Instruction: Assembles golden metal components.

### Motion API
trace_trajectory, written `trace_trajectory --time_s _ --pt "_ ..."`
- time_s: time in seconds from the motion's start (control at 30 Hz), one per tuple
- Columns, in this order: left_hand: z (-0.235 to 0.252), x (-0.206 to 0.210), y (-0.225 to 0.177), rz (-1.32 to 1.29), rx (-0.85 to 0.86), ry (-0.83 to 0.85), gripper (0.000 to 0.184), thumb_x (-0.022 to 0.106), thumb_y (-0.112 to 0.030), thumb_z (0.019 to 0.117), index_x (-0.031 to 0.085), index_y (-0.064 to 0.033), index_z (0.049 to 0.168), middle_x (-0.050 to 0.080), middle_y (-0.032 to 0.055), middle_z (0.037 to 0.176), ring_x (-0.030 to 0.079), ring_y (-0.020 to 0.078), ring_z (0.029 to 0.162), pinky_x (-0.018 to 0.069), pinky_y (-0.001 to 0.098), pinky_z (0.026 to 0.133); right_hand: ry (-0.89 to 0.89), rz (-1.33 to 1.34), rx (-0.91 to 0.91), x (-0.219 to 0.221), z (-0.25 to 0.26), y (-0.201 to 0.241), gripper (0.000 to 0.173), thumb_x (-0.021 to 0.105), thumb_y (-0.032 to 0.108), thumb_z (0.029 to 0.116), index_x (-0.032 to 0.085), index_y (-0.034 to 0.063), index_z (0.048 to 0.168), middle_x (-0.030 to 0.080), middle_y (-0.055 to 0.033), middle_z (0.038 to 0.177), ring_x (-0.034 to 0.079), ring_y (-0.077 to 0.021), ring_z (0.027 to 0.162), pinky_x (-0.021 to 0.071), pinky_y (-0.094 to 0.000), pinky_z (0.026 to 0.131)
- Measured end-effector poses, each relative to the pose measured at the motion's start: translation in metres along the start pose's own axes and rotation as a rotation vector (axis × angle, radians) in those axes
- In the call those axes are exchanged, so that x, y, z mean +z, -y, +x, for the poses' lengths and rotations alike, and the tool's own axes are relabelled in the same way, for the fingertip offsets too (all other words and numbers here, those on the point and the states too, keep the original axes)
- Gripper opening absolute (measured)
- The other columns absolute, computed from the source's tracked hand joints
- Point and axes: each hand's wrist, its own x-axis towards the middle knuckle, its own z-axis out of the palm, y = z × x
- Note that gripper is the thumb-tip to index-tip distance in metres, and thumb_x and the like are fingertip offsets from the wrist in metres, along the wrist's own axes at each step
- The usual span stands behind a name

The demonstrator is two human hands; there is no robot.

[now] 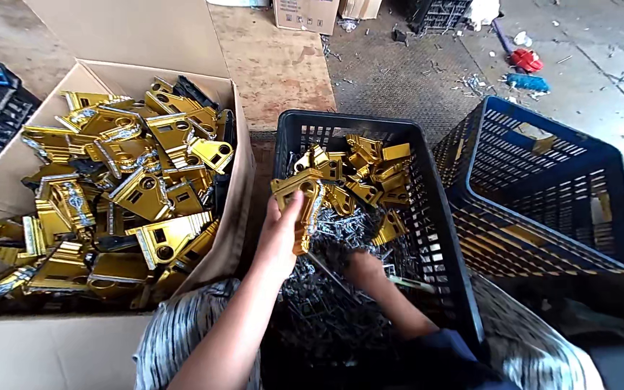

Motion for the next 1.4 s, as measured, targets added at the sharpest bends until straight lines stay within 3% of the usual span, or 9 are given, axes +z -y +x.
trace_trajectory --time_s 0.2,0.3,0.4,0.5,0.6,0.73,0.87,1.2,1.4 --pt "0.002 -0.001 -0.001 0.165 0.223 -0.077 0.038 0.044 -0.031 0.1100 0.050 -0.0114 0.143 0.062 0.0067 0.130 0.063 0.0153 0.116 0.0543 0.0395 0.098 -0.143 0.183 -0.226 -0.037 -0.031 -0.012 0.028 0.064 0.031 0.0994 0.078 0.0104 0.111 0.075 -0.0149 0.110 0.069 -0.0359 0.110 0.0494 -0.0618 0.099" --pt "0.002 -0.002 0.002 0.402 0.356 -0.019 0.023 0.049 -0.025 0.1088 0.061 -0.0102 0.121 0.067 0.0013 0.105 0.066 0.0079 0.095 0.0560 0.0307 0.085 -0.238 0.189 -0.230 -0.065 -0.046 -0.024 0.027 0.065 0.029 0.0992 0.077 0.0071 0.112 0.075 -0.0184 0.105 0.070 -0.0394 0.104 0.0506 -0.0663 0.095" --pt "-0.001 -0.002 0.006 0.659 0.448 0.007 0.020 0.054 -0.023 0.1067 0.067 -0.0108 0.117 0.069 0.0008 0.091 0.066 0.0072 0.078 0.0563 0.0301 0.070 -0.624 0.347 -0.382 -0.087 -0.068 -0.031 0.019 0.072 0.019 0.0956 0.079 0.0052 0.107 0.075 -0.0143 0.098 0.072 -0.0295 0.091 0.0576 -0.0546 0.085" --pt "-0.004 -0.002 0.008 0.744 0.450 0.027 0.019 0.057 -0.024 0.1053 0.068 -0.0117 0.116 0.070 0.0001 0.090 0.067 0.0056 0.076 0.0569 0.0284 0.070 -0.952 0.320 -0.607 -0.100 -0.081 -0.025 0.016 0.072 0.022 0.0936 0.081 0.0099 0.100 0.072 -0.0040 0.088 0.067 -0.0167 0.086 0.0561 -0.0382 0.079" --pt "-0.005 -0.003 0.008 0.636 0.321 0.138 0.021 0.056 -0.023 0.1060 0.067 -0.0100 0.117 0.070 0.0014 0.093 0.067 0.0071 0.081 0.0569 0.0285 0.074 -1.127 0.073 -0.693 -0.103 -0.084 -0.006 0.019 0.068 0.028 0.0955 0.083 0.0164 0.097 0.067 -0.0016 0.077 0.062 -0.0238 0.086 0.0458 -0.0482 0.087" --pt "-0.007 -0.007 0.005 0.575 0.284 0.238 0.020 0.058 -0.021 0.1048 0.068 -0.0090 0.118 0.072 0.0021 0.098 0.070 0.0083 0.088 0.0586 0.0299 0.081 -1.203 0.002 -0.741 -0.095 -0.076 0.009 0.021 0.065 0.031 0.0977 0.083 0.0200 0.100 0.062 -0.0001 0.072 0.058 -0.0222 0.081 0.0407 -0.0475 0.085" --pt "-0.013 -0.004 0.011 0.690 0.373 0.296 0.023 0.056 -0.027 0.1057 0.070 -0.0100 0.105 0.066 -0.0031 0.082 0.062 0.0025 0.075 0.0519 0.0235 0.071 -1.258 -0.003 -0.790 -0.082 -0.073 0.024 0.022 0.064 0.030 0.0991 0.083 0.0202 0.103 0.062 0.0000 0.069 0.056 -0.0207 0.075 0.0401 -0.0463 0.084" --pt "-0.017 0.005 0.023 0.573 0.323 0.074 0.026 0.055 -0.024 0.1027 0.072 -0.0106 0.088 0.064 -0.0056 0.073 0.059 0.0012 0.069 0.0483 0.0244 0.067 -1.249 -0.073 -0.825 -0.070 -0.072 0.030 0.021 0.063 0.028 0.0997 0.082 0.0201 0.105 0.058 -0.0001 0.066 0.055 -0.0203 0.073 0.0393 -0.0464 0.086" --pt "-0.017 0.003 0.023 0.905 0.548 -0.001 0.035 0.049 -0.037 0.1013 0.071 -0.0142 0.087 0.060 -0.0036 0.069 0.058 0.0102 0.065 0.0479 0.0378 0.062 -1.240 0.048 -0.796 -0.061 -0.066 0.036 0.023 0.062 0.028 0.1008 0.082 0.0173 0.105 0.061 -0.0012 0.067 0.057 -0.0203 0.071 0.0417 -0.0445 0.082"
